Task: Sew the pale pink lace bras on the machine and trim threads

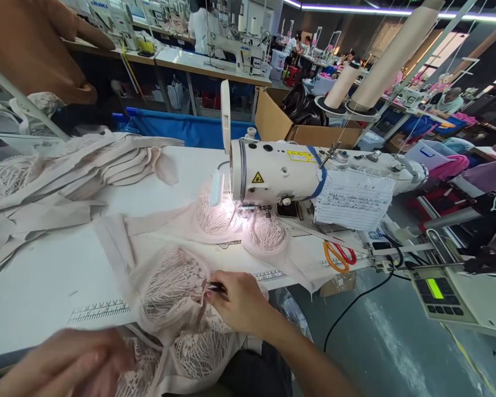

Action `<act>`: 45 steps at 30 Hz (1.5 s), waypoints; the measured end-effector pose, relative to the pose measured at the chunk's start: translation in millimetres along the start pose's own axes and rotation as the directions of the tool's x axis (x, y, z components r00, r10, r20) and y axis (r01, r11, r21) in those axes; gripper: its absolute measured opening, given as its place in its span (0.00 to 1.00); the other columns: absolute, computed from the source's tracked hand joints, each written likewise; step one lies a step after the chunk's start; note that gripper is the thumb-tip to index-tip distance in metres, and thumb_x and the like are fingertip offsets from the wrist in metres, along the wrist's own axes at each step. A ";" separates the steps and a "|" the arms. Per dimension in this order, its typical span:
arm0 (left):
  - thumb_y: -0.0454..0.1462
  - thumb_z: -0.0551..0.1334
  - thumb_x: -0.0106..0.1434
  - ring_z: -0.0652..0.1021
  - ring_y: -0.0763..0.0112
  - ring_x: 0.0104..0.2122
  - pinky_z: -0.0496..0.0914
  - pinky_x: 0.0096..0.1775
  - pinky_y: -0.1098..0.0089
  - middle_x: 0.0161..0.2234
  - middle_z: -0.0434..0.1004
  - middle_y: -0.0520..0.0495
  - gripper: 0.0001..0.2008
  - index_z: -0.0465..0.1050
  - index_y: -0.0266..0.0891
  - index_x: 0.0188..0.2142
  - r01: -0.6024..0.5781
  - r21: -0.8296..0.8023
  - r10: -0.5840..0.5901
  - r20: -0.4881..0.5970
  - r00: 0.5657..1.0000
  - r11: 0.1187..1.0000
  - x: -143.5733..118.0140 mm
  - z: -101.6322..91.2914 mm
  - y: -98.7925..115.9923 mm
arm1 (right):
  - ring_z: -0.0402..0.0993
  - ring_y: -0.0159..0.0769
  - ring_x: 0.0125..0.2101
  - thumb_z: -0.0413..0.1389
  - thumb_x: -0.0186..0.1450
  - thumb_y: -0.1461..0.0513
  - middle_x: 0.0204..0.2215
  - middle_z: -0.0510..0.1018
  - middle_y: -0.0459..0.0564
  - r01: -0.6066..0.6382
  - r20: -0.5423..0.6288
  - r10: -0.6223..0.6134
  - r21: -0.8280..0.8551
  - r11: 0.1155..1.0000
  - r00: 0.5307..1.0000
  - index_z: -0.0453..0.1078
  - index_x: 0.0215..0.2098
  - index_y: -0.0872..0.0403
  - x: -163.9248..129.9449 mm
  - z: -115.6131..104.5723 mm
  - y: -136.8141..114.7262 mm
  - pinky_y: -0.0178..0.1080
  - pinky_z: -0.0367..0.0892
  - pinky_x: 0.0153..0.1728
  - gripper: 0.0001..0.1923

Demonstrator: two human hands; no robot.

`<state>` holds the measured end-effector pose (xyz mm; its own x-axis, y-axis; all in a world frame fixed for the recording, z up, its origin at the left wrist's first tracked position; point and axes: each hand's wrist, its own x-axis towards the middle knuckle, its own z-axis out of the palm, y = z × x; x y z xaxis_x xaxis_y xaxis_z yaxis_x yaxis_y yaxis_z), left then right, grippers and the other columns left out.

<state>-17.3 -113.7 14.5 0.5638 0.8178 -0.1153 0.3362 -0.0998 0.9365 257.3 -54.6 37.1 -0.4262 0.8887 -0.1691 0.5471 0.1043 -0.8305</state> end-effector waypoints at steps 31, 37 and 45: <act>0.45 0.82 0.41 0.69 0.82 0.16 0.66 0.21 0.80 0.18 0.68 0.55 0.24 0.70 0.33 0.18 0.103 -0.974 -0.347 0.027 0.937 0.204 69.6 41.1 9.7 | 0.43 0.25 0.15 0.66 0.59 0.45 0.12 0.53 0.36 -0.209 0.283 -0.096 0.863 0.460 0.954 0.50 0.16 0.49 -18.9 -14.0 48.7 0.34 0.41 0.17 0.33; 0.46 0.81 0.43 0.64 0.83 0.13 0.64 0.18 0.80 0.13 0.59 0.59 0.27 0.66 0.33 0.16 0.097 -0.975 -0.296 0.035 0.955 0.201 64.8 44.9 3.8 | 0.43 0.24 0.13 0.66 0.58 0.42 0.11 0.53 0.36 -0.227 0.309 -0.072 0.820 0.525 0.948 0.49 0.16 0.50 -21.1 -21.1 53.7 0.34 0.42 0.16 0.34; 0.53 0.77 0.46 0.60 0.83 0.14 0.61 0.18 0.79 0.14 0.56 0.61 0.28 0.65 0.36 0.21 0.171 -0.940 -0.244 0.099 0.965 0.296 86.7 53.7 29.1 | 0.73 0.35 0.27 0.59 0.60 0.37 0.26 0.78 0.49 0.228 0.326 -0.328 0.307 0.924 0.887 0.75 0.34 0.53 -26.8 -40.8 14.2 0.36 0.67 0.29 0.28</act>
<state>81.9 -76.1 13.9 0.5361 0.7573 -0.3728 -0.5127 0.6430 0.5690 305.9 -58.8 51.5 -0.7923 0.6079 -0.0512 0.1873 0.1625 -0.9688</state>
